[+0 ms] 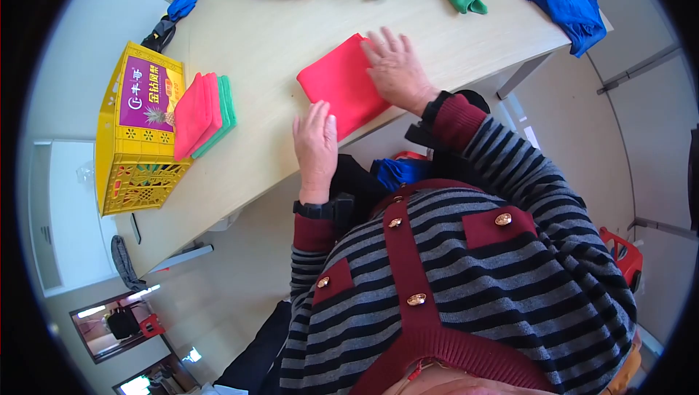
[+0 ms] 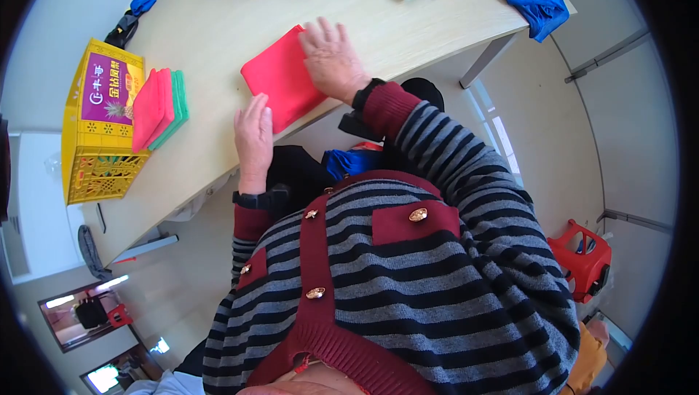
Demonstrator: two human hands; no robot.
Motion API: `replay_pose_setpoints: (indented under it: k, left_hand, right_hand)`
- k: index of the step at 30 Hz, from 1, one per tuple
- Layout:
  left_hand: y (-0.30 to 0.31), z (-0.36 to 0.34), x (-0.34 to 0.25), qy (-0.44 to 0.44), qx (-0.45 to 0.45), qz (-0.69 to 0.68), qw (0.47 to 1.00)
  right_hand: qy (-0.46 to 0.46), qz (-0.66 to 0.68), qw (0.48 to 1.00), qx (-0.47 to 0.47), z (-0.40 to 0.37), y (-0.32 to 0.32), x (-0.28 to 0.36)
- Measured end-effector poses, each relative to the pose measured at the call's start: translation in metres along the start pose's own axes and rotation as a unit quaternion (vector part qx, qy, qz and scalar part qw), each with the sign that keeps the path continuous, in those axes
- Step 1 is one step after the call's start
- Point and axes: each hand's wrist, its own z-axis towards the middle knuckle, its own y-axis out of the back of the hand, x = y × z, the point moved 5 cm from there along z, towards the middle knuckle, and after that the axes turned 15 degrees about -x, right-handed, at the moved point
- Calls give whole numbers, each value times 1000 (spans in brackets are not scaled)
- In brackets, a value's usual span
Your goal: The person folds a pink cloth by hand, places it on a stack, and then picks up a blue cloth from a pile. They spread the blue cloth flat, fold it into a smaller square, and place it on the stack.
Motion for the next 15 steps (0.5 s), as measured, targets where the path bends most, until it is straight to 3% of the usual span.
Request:
replay_pose_setpoints:
  k: [3, 5, 7, 10, 15]
  left_hand:
    - [-10, 26, 11, 46, 4, -44, 998]
    - [-27, 44, 14, 16, -29, 10, 999]
    - [-34, 51, 17, 0, -46, 39, 998]
    - [-43, 48, 24, 4, 0, 90, 996]
    - [-45, 43, 27, 7, 2, 85, 996]
  right_hand:
    - [53, 90, 994, 7, 20, 0, 48]
    - [29, 278, 959, 40, 25, -19, 73]
    - [34, 259, 965, 29, 25, -27, 73]
    - [41, 224, 973, 18, 24, -36, 67]
    - [3, 151, 988, 21, 22, -46, 25]
